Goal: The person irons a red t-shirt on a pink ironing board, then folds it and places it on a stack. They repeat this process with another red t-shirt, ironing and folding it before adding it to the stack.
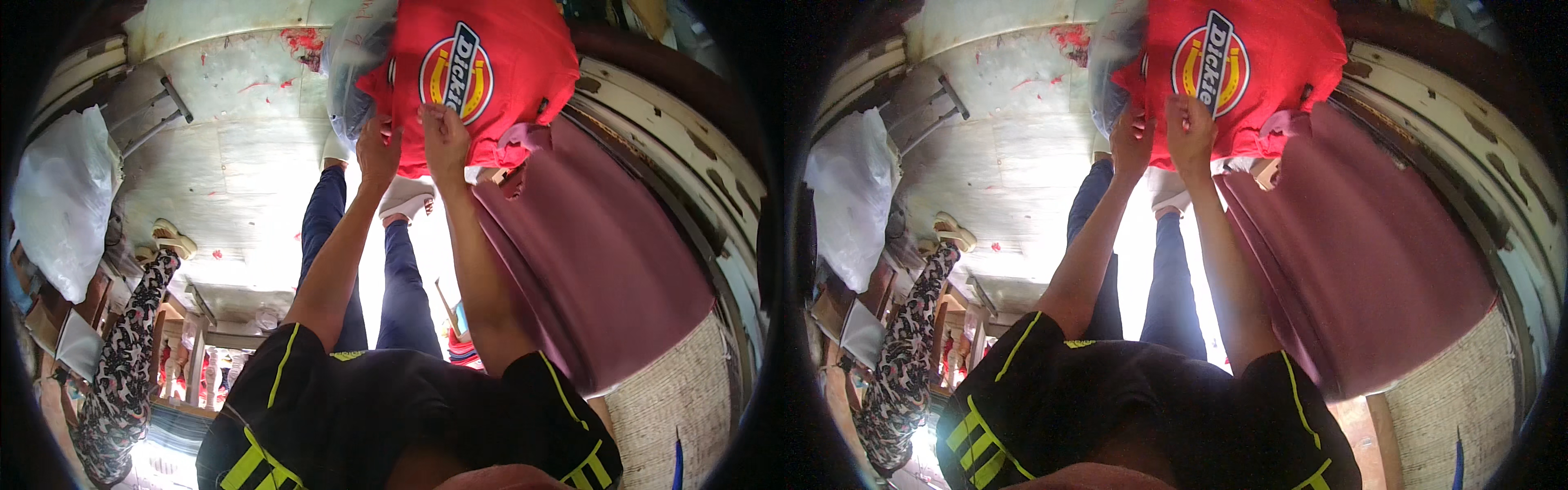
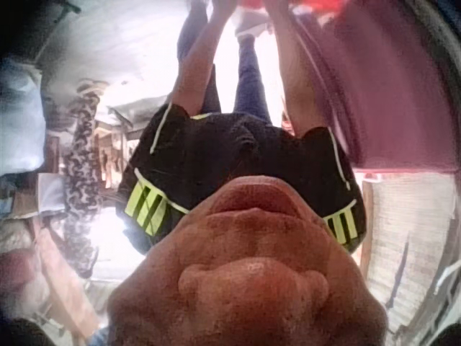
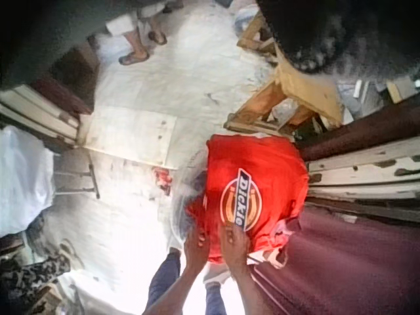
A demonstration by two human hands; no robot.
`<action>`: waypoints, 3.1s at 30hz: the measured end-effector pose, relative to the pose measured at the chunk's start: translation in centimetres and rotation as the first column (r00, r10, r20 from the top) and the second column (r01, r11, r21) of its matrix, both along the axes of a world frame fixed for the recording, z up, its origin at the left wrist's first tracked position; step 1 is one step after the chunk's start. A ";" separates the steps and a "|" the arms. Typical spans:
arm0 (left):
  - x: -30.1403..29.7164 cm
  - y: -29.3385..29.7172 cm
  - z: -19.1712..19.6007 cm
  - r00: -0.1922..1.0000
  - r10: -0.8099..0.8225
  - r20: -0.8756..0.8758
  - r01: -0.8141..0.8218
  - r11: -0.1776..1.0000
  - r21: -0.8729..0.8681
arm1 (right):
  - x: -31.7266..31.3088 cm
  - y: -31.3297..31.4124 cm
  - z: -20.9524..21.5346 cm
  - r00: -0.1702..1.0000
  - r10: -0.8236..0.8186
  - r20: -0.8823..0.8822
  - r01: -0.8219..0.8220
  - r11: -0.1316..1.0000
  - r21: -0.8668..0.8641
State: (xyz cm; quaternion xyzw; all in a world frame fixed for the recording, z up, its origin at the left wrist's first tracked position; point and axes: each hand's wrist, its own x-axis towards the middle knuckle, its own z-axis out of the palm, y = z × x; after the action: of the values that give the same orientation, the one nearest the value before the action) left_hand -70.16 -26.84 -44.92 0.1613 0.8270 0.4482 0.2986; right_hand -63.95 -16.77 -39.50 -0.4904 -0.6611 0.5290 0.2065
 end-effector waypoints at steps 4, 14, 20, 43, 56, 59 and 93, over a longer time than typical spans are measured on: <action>-0.1 -0.2 0.0 0.992 -0.032 -0.123 0.039 0.998 0.056 | -2.1 2.2 -5.0 0.998 -0.034 -0.047 0.031 0.998 -0.045; 1.8 1.1 1.7 0.994 -0.012 -0.110 0.029 0.987 0.156 | -2.6 3.3 -3.7 0.955 0.210 0.211 -0.246 0.956 0.162; 1.0 0.8 1.3 0.988 -0.031 -0.150 0.059 0.980 0.188 | -0.1 4.8 -5.7 0.979 0.138 0.152 -0.144 0.989 0.029; 1.3 1.3 1.0 0.998 -0.033 -0.056 0.043 0.979 0.199 | -0.9 4.1 -3.9 0.884 0.392 0.255 -0.454 0.848 0.272; -0.2 0.3 -1.0 0.992 0.099 -0.072 -0.092 0.991 0.100 | 0.2 4.9 -4.9 0.908 0.381 0.173 -0.409 0.896 0.172; -0.5 0.5 -0.3 0.993 0.116 0.004 -0.116 0.989 0.088 | 0.4 4.9 -4.8 0.911 0.375 0.174 -0.400 0.905 0.144; 0.6 1.8 0.2 0.976 0.046 -0.213 -0.043 0.999 0.020 | 1.4 5.2 -5.4 0.968 0.246 -0.048 -0.251 0.953 -0.170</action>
State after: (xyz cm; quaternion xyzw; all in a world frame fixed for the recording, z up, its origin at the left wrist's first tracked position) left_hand -69.56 -25.08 -44.69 0.1922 0.8542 0.4410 0.1971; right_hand -62.58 -11.60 -44.90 -0.4125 -0.6659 0.6130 0.1034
